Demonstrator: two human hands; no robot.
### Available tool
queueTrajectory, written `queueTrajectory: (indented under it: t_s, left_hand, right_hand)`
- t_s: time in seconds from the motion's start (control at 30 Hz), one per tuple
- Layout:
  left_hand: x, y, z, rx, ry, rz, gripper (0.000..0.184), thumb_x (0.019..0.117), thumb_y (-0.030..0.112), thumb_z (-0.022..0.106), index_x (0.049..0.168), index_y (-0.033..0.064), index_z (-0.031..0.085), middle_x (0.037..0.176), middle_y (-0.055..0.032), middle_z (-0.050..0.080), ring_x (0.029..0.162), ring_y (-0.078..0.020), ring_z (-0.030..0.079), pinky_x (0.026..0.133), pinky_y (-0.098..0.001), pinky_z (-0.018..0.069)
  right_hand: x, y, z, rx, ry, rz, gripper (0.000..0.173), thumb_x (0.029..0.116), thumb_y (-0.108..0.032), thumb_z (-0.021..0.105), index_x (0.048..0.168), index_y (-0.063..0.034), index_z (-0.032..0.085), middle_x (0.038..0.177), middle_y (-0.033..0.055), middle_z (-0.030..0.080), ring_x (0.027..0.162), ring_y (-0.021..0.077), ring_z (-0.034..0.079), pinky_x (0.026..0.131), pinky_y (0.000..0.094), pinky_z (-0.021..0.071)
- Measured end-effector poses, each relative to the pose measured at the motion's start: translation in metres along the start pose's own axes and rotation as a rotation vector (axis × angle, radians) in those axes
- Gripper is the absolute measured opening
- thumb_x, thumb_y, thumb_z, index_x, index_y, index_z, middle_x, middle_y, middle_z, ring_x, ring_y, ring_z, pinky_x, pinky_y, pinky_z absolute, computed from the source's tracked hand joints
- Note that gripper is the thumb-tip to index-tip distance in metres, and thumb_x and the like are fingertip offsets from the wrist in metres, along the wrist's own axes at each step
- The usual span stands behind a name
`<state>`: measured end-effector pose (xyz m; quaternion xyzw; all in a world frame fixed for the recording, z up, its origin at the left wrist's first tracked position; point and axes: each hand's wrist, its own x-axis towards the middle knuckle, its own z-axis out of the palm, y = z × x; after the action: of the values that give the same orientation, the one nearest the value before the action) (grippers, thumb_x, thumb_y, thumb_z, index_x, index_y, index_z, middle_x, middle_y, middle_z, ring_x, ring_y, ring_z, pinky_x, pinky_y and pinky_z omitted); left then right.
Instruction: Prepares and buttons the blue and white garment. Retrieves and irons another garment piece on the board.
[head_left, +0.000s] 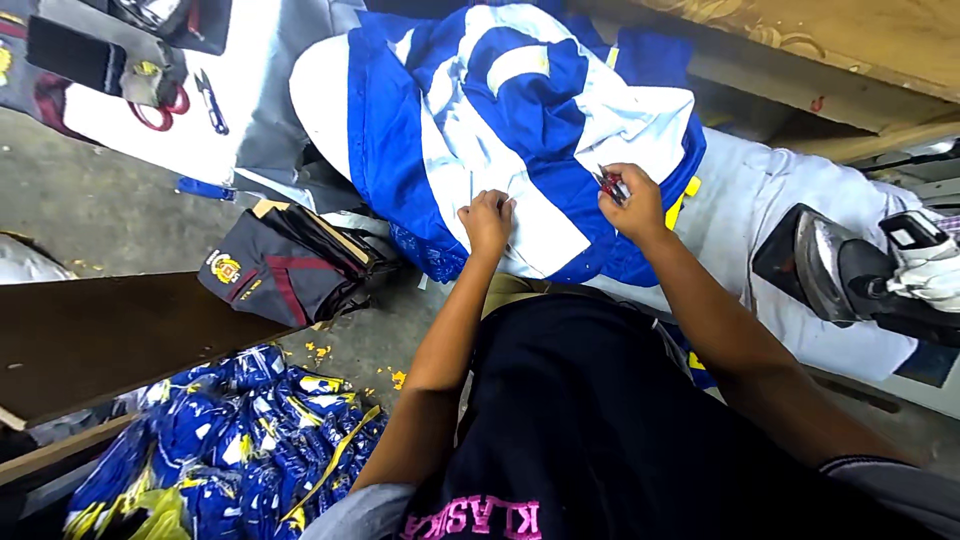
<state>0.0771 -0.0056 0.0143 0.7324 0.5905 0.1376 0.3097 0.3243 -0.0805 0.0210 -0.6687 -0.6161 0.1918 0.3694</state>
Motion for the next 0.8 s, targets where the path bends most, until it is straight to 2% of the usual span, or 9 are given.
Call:
queueTrajectory:
  t_s: [0.07,0.13,0.2,0.3,0.4,0.53,0.63,0.7,0.8]
  left_hand:
    - [-0.015,-0.005,-0.005,-0.16,0.012,-0.023,0.025,0.098,0.016,0.067,0.111,-0.0055,0.071,0.101,-0.02,0.071,0.098,-0.0333,0.067,0.098,-0.0596,0.0435]
    - [-0.028,-0.011,-0.009,-0.291,0.017,-0.059,0.024,0.0965,0.014,0.069,0.109,-0.0071,0.068,0.095,-0.0172,0.07,0.086,-0.0232,0.067,0.086,-0.0433,0.0538]
    - [-0.037,-0.015,-0.013,-0.418,0.011,-0.11,0.023,0.096,0.012,0.071,0.108,-0.0076,0.066,0.091,-0.0141,0.067,0.08,-0.0152,0.063,0.08,-0.033,0.0533]
    - [-0.043,-0.024,-0.013,-0.575,0.035,-0.173,0.019,0.0929,0.01,0.074,0.102,-0.0051,0.065,0.083,-0.0062,0.063,0.073,-0.0061,0.058,0.072,-0.0244,0.0508]
    - [-0.046,-0.028,-0.013,-0.668,0.038,-0.202,0.016,0.0921,0.007,0.075,0.101,-0.0034,0.066,0.082,-0.0029,0.065,0.072,-0.003,0.059,0.071,-0.0218,0.0515]
    - [-0.049,-0.029,-0.017,-0.728,0.028,-0.196,0.014,0.0956,0.005,0.069,0.107,-0.0038,0.069,0.091,-0.0046,0.069,0.082,-0.004,0.063,0.081,-0.0239,0.0537]
    - [-0.053,-0.031,-0.018,-0.668,0.112,-0.131,0.013,0.095,0.005,0.07,0.104,-0.0039,0.07,0.091,-0.0056,0.071,0.081,-0.0033,0.064,0.08,-0.0226,0.0543]
    - [-0.055,-0.032,-0.02,-0.594,0.17,-0.072,0.013,0.0955,0.005,0.069,0.104,-0.0054,0.07,0.094,-0.0092,0.072,0.084,-0.005,0.066,0.082,-0.023,0.0553]
    - [-0.056,-0.028,-0.025,-0.552,0.186,-0.045,0.013,0.097,0.005,0.067,0.104,-0.0057,0.07,0.094,-0.0105,0.072,0.083,-0.006,0.066,0.082,-0.0231,0.0551]
  right_hand:
    - [-0.008,-0.004,0.0,0.055,-0.006,0.001,0.035,0.0906,-0.007,0.064,0.121,0.0088,0.066,0.115,0.0275,0.069,0.105,0.0365,0.068,0.093,0.0465,0.0548]
    - [-0.015,-0.008,0.0,0.109,-0.031,0.028,0.035,0.0909,-0.007,0.063,0.122,0.0087,0.065,0.116,0.0271,0.069,0.103,0.0332,0.069,0.09,0.042,0.0556]
    - [-0.019,-0.012,0.002,0.147,-0.066,0.055,0.035,0.091,-0.006,0.063,0.123,0.0087,0.065,0.118,0.0271,0.068,0.101,0.0319,0.069,0.088,0.0412,0.056]
    - [-0.021,-0.015,0.012,0.185,-0.098,0.059,0.035,0.0904,-0.005,0.064,0.122,0.008,0.065,0.115,0.0258,0.069,0.097,0.0298,0.069,0.086,0.0405,0.0575]
    - [-0.019,-0.023,0.019,0.204,-0.159,0.063,0.035,0.0907,-0.005,0.065,0.124,0.007,0.065,0.116,0.0245,0.068,0.096,0.0284,0.069,0.085,0.0398,0.0577]
    - [-0.015,-0.031,0.032,0.207,-0.211,0.032,0.035,0.0902,-0.006,0.066,0.124,0.0051,0.066,0.117,0.0237,0.068,0.097,0.0298,0.069,0.085,0.0429,0.0568]
    - [-0.012,-0.035,0.039,0.184,-0.247,0.008,0.035,0.0901,-0.007,0.066,0.124,0.0045,0.067,0.12,0.0239,0.068,0.1,0.0324,0.069,0.087,0.0467,0.0569]
    - [-0.011,-0.039,0.041,0.169,-0.277,0.011,0.036,0.0909,-0.007,0.065,0.125,0.004,0.067,0.121,0.0233,0.068,0.1,0.0327,0.069,0.087,0.0483,0.0572]
    - [-0.01,-0.043,0.043,0.145,-0.297,0.001,0.035,0.0914,-0.007,0.066,0.125,0.0041,0.067,0.121,0.0235,0.067,0.101,0.0337,0.069,0.087,0.049,0.0572]
